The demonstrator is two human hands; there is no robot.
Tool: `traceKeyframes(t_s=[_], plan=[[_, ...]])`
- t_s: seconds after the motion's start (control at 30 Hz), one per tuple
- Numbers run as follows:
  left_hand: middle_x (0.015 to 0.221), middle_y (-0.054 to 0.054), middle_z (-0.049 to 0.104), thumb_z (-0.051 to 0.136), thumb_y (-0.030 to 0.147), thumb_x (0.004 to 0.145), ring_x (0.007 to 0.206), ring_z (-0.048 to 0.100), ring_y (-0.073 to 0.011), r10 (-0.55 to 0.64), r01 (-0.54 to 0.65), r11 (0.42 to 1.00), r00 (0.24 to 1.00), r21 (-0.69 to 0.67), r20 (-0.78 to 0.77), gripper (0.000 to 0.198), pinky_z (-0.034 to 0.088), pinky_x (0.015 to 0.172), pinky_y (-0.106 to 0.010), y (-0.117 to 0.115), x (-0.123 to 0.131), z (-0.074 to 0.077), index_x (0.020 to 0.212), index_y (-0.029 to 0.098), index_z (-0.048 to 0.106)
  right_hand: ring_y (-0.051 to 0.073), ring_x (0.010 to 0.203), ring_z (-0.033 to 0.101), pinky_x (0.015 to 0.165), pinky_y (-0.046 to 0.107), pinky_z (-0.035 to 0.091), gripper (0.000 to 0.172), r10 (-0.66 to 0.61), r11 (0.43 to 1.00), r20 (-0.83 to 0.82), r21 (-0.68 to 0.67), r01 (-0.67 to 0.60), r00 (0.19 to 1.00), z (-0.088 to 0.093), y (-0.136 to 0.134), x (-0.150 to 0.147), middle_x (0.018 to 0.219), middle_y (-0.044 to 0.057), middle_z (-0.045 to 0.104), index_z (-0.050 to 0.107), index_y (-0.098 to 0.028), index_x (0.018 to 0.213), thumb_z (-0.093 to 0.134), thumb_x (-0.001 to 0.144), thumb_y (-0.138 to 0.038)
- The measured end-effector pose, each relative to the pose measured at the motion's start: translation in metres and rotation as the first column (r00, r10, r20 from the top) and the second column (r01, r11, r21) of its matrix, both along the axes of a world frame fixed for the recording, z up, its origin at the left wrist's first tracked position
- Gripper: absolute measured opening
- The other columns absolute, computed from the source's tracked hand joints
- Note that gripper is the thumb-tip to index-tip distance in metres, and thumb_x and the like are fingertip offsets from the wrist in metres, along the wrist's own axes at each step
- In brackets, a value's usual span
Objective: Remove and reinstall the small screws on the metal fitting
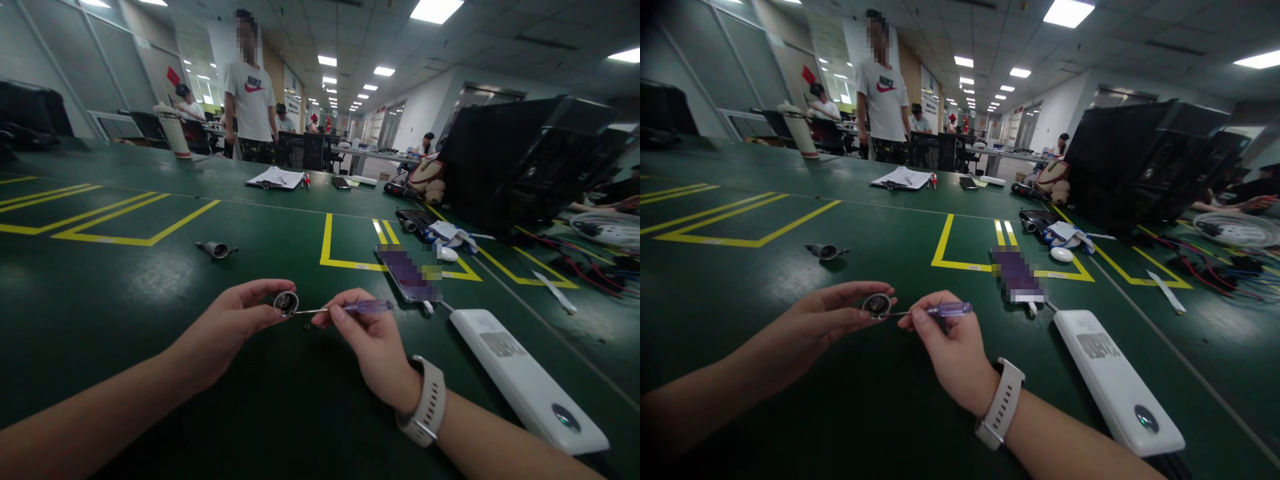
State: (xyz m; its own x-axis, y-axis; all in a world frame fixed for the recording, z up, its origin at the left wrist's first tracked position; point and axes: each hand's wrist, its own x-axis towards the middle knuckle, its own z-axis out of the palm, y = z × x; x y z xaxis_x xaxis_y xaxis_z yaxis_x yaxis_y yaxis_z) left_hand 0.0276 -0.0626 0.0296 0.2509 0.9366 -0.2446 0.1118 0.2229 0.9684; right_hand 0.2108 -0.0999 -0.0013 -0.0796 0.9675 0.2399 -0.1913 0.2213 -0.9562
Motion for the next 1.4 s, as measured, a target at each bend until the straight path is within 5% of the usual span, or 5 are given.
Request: traceKeyframes(t_s=[0.4, 1.03, 1.4], plan=[[0.102, -0.005, 0.069, 0.065, 0.02, 0.068, 0.102, 0.06, -0.0235, -0.001, 0.0, 1.0, 0.999, 0.018, 0.052, 0.033, 0.041, 0.095, -0.039, -0.0012, 0.0029, -0.003, 0.1, 0.02, 0.063, 0.015, 0.078, 0.06, 0.072, 0.032, 0.048, 0.011, -0.156, 0.943, 0.401, 0.334, 0.015, 0.903, 0.0007, -0.0076, -0.0018, 0.085, 0.003, 0.066, 0.06, -0.02, 0.091, 0.051, 0.086, -0.02], [0.095, -0.003, 0.072, 0.074, 0.013, 0.059, 0.091, 0.065, -0.0182, 0.096, -0.096, 0.995, 0.995, -0.006, 0.026, 0.042, 0.049, 0.087, -0.03, -0.0011, 0.006, -0.0016, 0.099, 0.017, 0.062, 0.014, 0.078, 0.062, 0.069, 0.029, 0.048, 0.008, -0.085, 0.977, 0.309, 0.214, 0.018, 0.947, -0.0045, -0.0021, -0.002, 0.086, 0.002, 0.067, 0.059, -0.021, 0.089, 0.052, 0.086, -0.024], [0.094, -0.003, 0.071, 0.068, 0.017, 0.063, 0.092, 0.066, -0.0211, 0.019, -0.008, 0.99, 0.997, 0.139, -0.076, 0.038, 0.05, 0.088, -0.035, -0.0002, 0.0053, -0.0059, 0.1, 0.02, 0.061, 0.013, 0.078, 0.062, 0.069, 0.027, 0.049, 0.008, -0.077, 0.98, 0.3, 0.198, 0.017, 0.951, -0.0032, -0.0021, -0.0033, 0.085, 0.002, 0.067, 0.06, -0.02, 0.088, 0.053, 0.086, -0.022]])
